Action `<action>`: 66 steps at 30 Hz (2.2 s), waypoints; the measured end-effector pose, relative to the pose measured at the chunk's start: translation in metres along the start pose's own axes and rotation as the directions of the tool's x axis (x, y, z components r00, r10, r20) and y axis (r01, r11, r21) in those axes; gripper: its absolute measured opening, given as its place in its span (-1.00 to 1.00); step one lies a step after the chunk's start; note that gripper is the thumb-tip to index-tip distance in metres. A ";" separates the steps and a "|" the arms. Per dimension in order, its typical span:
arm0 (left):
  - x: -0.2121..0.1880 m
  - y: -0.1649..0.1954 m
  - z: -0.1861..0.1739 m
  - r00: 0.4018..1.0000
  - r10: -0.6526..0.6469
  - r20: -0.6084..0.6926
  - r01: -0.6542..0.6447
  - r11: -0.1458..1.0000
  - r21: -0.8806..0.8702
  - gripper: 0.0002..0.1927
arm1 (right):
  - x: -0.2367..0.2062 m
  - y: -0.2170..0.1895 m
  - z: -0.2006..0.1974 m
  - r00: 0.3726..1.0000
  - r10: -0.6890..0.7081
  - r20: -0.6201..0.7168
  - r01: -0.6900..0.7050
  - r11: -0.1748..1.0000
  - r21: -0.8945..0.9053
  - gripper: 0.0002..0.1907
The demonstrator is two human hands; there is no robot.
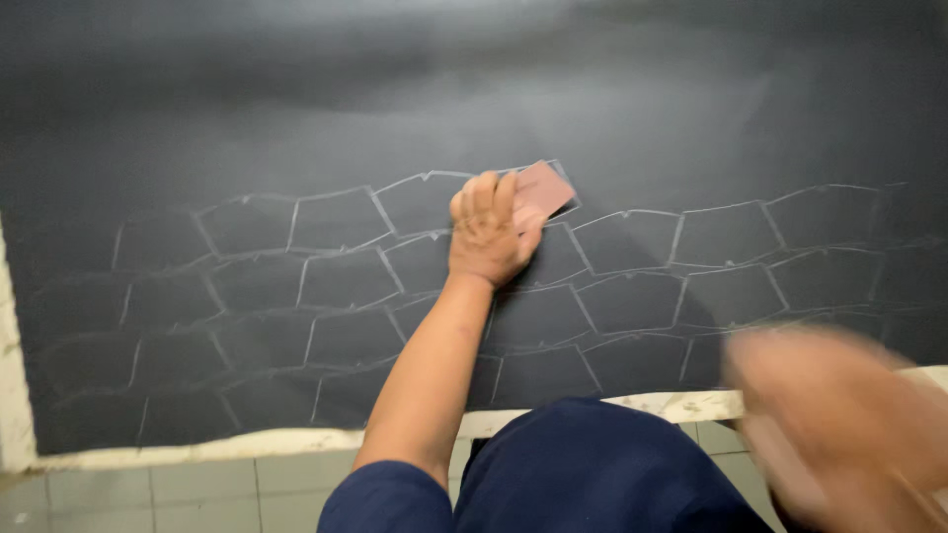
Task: The person places a pink paper pattern on a large piece of dark fabric laid on a table and traces its outline with a pencil. They repeat this process multiple times across the fabric surface.
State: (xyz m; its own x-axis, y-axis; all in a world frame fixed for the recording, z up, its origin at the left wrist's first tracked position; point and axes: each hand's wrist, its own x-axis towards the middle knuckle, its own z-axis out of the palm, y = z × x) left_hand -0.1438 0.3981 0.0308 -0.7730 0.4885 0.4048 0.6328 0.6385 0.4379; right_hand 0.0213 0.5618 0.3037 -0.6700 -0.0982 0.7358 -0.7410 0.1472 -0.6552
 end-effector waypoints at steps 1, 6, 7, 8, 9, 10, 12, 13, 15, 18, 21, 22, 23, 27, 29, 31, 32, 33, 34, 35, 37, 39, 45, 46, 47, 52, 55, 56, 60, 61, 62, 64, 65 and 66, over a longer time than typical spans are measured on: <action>-0.003 -0.001 0.003 0.999 0.026 -0.048 -0.026 1.000 0.000 -0.23 | -0.009 0.024 -0.001 0.964 0.248 -0.099 -0.262 0.952 -0.161 -0.59; -0.012 -0.009 0.015 0.987 0.070 -0.144 -0.069 0.998 0.010 -0.27 | -0.037 0.189 0.008 0.177 0.983 -0.052 -0.982 0.179 0.051 -0.52; -0.014 -0.008 0.017 0.985 0.070 -0.158 -0.068 0.998 0.017 -0.28 | -0.049 0.206 0.012 0.139 0.990 -0.031 -0.985 0.141 0.101 -0.52; -0.014 -0.009 0.017 0.983 0.068 -0.173 -0.065 0.998 0.026 -0.29 | -0.059 0.222 0.014 0.102 0.995 -0.006 -0.984 0.102 0.148 -0.50; -0.014 -0.010 0.017 0.979 0.073 -0.188 -0.069 0.997 0.031 -0.28 | -0.067 0.234 0.013 0.112 0.993 -0.026 -0.975 0.115 0.191 -0.51; -0.013 -0.010 0.016 0.977 0.073 -0.201 -0.068 0.997 0.031 -0.27 | -0.077 0.242 0.011 0.116 0.992 -0.047 -0.965 0.124 0.231 -0.52; -0.014 -0.007 0.013 0.971 0.062 -0.229 -0.059 0.998 0.019 -0.24 | -0.091 0.254 -0.001 0.134 0.987 -0.085 -0.950 0.152 0.274 -0.57; -0.013 -0.006 0.010 0.967 0.056 -0.247 -0.056 0.998 0.008 -0.22 | -0.095 0.257 -0.015 0.155 0.982 -0.105 -0.944 0.178 0.278 -0.63; -0.010 -0.003 0.006 0.969 0.025 -0.246 -0.024 1.000 0.007 -0.19 | -0.101 0.258 -0.044 0.219 0.966 -0.137 -0.940 0.247 0.236 -0.72; -0.002 0.003 0.004 0.983 -0.056 -0.173 0.060 0.998 0.016 -0.19 | -0.102 0.256 -0.091 0.332 0.925 -0.185 -0.936 0.347 0.060 -0.74; 0.003 0.009 0.001 0.988 -0.135 -0.069 0.138 0.990 0.037 -0.28 | -0.103 0.253 -0.118 0.361 0.902 -0.236 -0.931 0.333 -0.151 -0.70; 0.004 0.011 0.000 0.988 -0.145 -0.050 0.149 0.986 0.072 -0.32 | -0.104 0.253 -0.123 0.349 0.905 -0.242 -0.931 0.306 -0.198 -0.75; 0.006 0.013 -0.001 0.987 -0.154 -0.033 0.157 0.981 0.110 -0.36 | -0.105 0.253 -0.127 0.338 0.907 -0.249 -0.929 0.280 -0.243 -0.79; 0.014 0.026 -0.003 0.970 -0.244 0.009 0.240 0.962 0.129 -0.47 | -0.113 0.259 -0.129 0.410 0.879 -0.245 -0.907 0.363 -0.215 -0.79; 0.019 0.036 0.003 0.954 -0.300 -0.015 0.298 0.939 0.171 -0.47 | -0.116 0.263 -0.132 0.453 0.862 -0.227 -0.884 0.402 -0.238 -0.77; 0.026 0.045 0.009 0.941 -0.337 0.030 0.328 0.929 0.170 -0.48 | -0.117 0.267 -0.133 0.447 0.868 -0.217 -0.888 0.400 -0.228 -0.78; 0.030 0.048 0.011 0.933 -0.356 0.051 0.343 0.924 0.169 -0.48 | -0.117 0.270 -0.133 0.445 0.871 -0.211 -0.889 0.400 -0.224 -0.78; 0.033 0.051 0.012 0.942 -0.327 0.081 0.315 0.940 0.134 -0.45 | -0.118 0.271 -0.133 0.444 0.871 -0.211 -0.890 0.402 -0.213 -0.78; 0.035 0.054 0.013 0.948 -0.299 0.111 0.289 0.952 0.097 -0.42 | -0.119 0.271 -0.133 0.442 0.872 -0.210 -0.892 0.403 -0.202 -0.77; 0.040 0.055 0.013 0.955 -0.266 0.135 0.260 0.964 0.060 -0.39 | -0.118 0.273 -0.133 0.445 0.870 -0.211 -0.892 0.410 -0.192 -0.76; 0.047 0.059 0.011 0.929 -0.298 0.218 0.303 0.953 0.010 -0.31 | -0.117 0.273 -0.133 0.492 0.842 -0.221 -0.860 0.433 -0.269 -0.76; 0.050 0.063 0.008 0.909 -0.317 0.272 0.332 0.943 -0.012 -0.26 | -0.116 0.273 -0.132 0.513 0.828 -0.226 -0.842 0.435 -0.319 -0.75; 0.048 0.065 0.005 0.914 -0.316 0.255 0.334 0.942 -0.029 -0.39 | -0.115 0.270 -0.128 0.517 0.825 -0.228 -0.821 0.404 -0.403 -0.74; 0.047 0.064 0.006 0.926 -0.301 0.230 0.318 0.947 -0.043 -0.42 | -0.114 0.270 -0.128 0.528 0.818 -0.227 -0.814 0.411 -0.411 -0.74; 0.046 0.063 0.007 0.936 -0.286 0.204 0.303 0.951 -0.057 -0.45 | -0.114 0.269 -0.127 0.538 0.812 -0.226 -0.806 0.418 -0.419 -0.73; 0.043 0.061 0.015 0.933 -0.324 0.159 0.337 0.939 -0.065 -0.60 | -0.114 0.267 -0.125 0.545 0.807 -0.228 -0.792 0.407 -0.455 -0.74; 0.043 0.060 0.016 0.933 -0.329 0.147 0.341 0.938 -0.066 -0.64 | -0.114 0.268 -0.124 0.554 0.801 -0.228 -0.784 0.408 -0.468 -0.75; 0.043 0.060 0.016 0.934 -0.328 0.141 0.340 0.938 -0.069 -0.64 | -0.115 0.268 -0.124 0.552 0.801 -0.231 -0.783 0.404 -0.473 -0.75; 0.044 0.060 0.015 0.941 -0.315 0.121 0.326 0.942 -0.084 -0.63 | -0.116 0.269 -0.125 0.583 0.784 -0.211 -0.760 0.435 -0.482 -0.76; 0.043 0.060 0.015 0.940 -0.318 0.121 0.329 0.940 -0.088 -0.64 | -0.117 0.269 -0.125 0.581 0.786 -0.210 -0.762 0.435 -0.480 -0.76; 0.043 0.060 0.015 0.939 -0.320 0.122 0.332 0.939 -0.091 -0.65 | -0.117 0.269 -0.125 0.578 0.789 -0.209 -0.764 0.434 -0.477 -0.76; 0.043 0.060 0.014 0.940 -0.320 0.121 0.332 0.939 -0.090 -0.66 | -0.118 0.269 -0.126 0.579 0.789 -0.203 -0.758 0.430 -0.490 -0.77; 0.043 0.060 0.014 0.940 -0.320 0.120 0.332 0.939 -0.089 -0.67 | -0.118 0.270 -0.126 0.580 0.790 -0.199 -0.755 0.429 -0.497 -0.77; 0.043 0.060 0.014 0.939 -0.321 0.119 0.333 0.939 -0.091 -0.67 | -0.119 0.270 -0.126 0.579 0.790 -0.201 -0.756 0.427 -0.496 -0.77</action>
State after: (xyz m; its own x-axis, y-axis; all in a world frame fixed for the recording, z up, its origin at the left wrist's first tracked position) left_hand -0.1395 0.4656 0.0627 -0.9349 0.3245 0.1438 0.3409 0.7077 0.6188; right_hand -0.0936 0.7372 0.0613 -0.9645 0.2577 -0.0571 0.2116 0.6254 -0.7510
